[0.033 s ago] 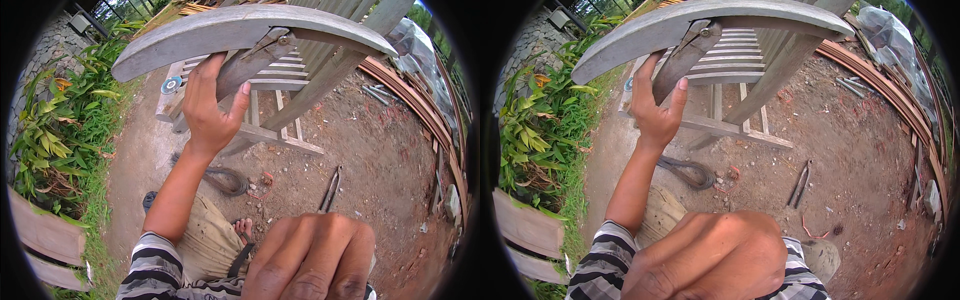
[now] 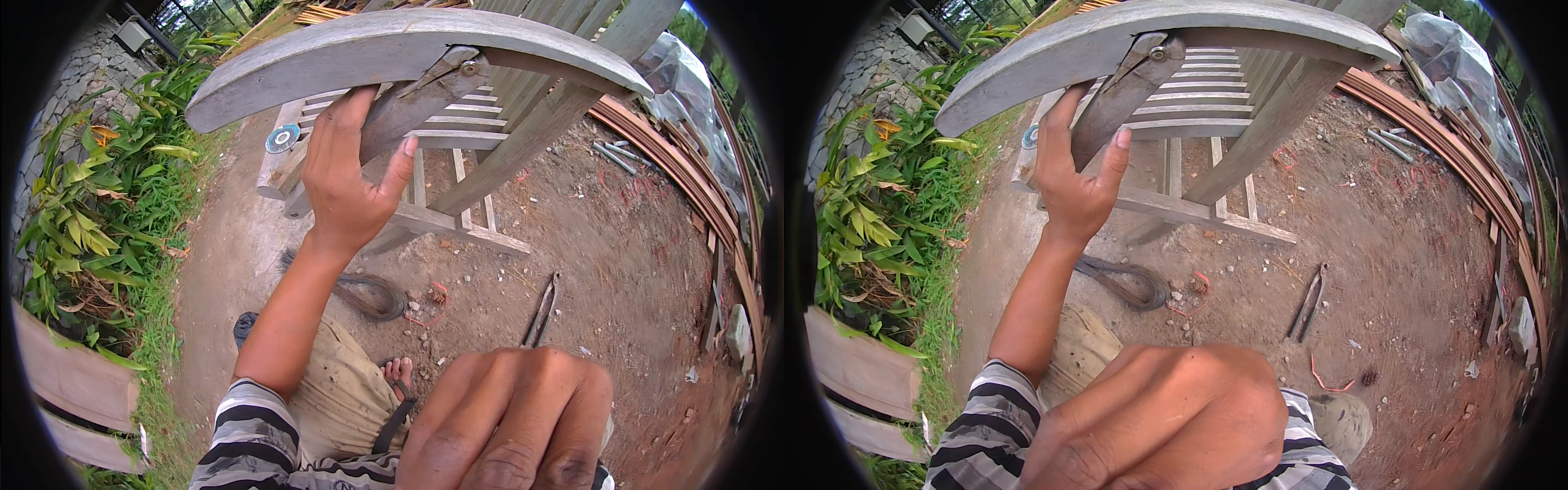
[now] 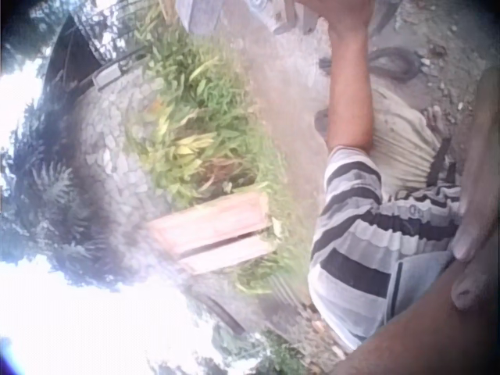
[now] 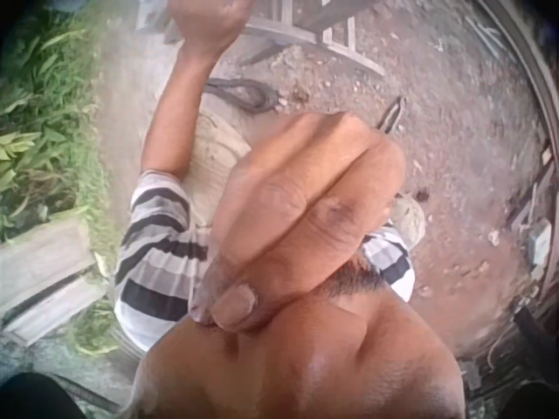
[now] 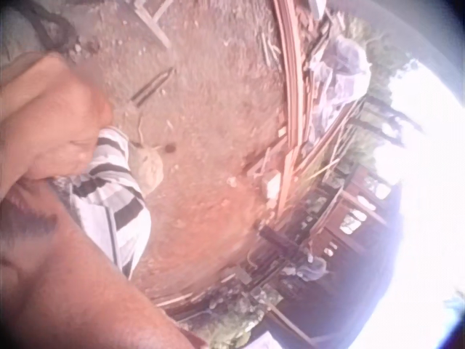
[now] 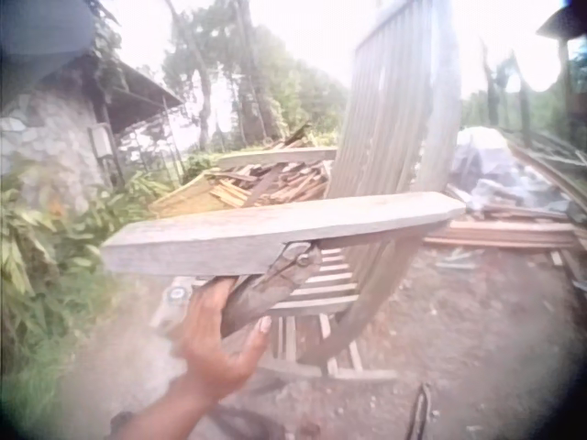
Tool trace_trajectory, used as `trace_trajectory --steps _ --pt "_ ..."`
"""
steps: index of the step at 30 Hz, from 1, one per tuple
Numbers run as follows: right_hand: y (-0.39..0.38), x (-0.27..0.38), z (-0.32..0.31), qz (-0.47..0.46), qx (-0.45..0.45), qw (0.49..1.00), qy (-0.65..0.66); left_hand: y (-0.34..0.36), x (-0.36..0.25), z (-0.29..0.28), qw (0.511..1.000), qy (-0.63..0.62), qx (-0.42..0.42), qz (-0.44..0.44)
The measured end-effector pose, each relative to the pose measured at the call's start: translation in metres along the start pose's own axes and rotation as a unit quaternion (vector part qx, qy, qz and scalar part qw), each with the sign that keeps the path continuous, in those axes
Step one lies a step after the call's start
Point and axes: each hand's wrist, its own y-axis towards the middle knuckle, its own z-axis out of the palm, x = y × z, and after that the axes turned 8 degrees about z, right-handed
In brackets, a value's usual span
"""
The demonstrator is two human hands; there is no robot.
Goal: The person is repairing a wooden chair by removing a nail with pliers, inserting a wooden dowel, and applying glue to secure the joint.
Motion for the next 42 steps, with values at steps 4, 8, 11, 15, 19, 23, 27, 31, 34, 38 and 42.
trace_trajectory --steps 4,8,11,15,19,23,27,31,34,38,42 --pt "0.015 -0.007 -0.045 0.017 0.176 0.983 -0.039 0.006 -0.001 -0.001 1.0 -0.011 0.008 0.0" --pt "0.003 -0.044 -0.028 -0.15 0.106 0.981 -0.055 0.01 -0.006 0.009 0.996 -0.017 0.089 0.011" --pt "0.026 -0.004 -0.078 -0.171 0.144 0.909 -0.352 -0.007 -0.013 0.022 0.989 -0.026 0.145 0.016" --pt "0.034 -0.007 -0.126 -0.356 -0.226 0.874 -0.243 -0.018 -0.009 0.031 0.992 -0.004 0.124 0.04" --pt "0.041 -0.005 -0.206 -0.33 -0.449 0.783 -0.275 -0.008 -0.009 0.026 0.993 0.005 0.111 0.048" --pt "0.047 -0.039 -0.218 -0.178 -0.43 0.83 -0.308 0.004 -0.007 0.02 0.997 0.019 0.056 0.05" --pt "0.066 -0.073 -0.195 -0.16 -0.305 0.871 -0.351 0.011 -0.005 0.012 0.998 0.024 0.05 0.039" --pt "0.08 -0.063 -0.164 -0.145 -0.291 0.887 -0.328 0.017 -0.004 0.003 0.999 0.008 0.025 0.029" --pt "0.09 -0.06 -0.16 -0.149 -0.28 0.882 -0.348 0.025 -0.004 -0.004 1.0 0.016 -0.007 0.009" --pt "0.094 -0.059 -0.16 -0.144 -0.278 0.881 -0.354 0.03 -0.005 -0.005 0.998 -0.017 -0.021 -0.057" --pt "0.096 -0.058 -0.162 -0.125 -0.271 0.889 -0.348 0.036 -0.019 -0.004 0.966 -0.144 -0.038 -0.21"
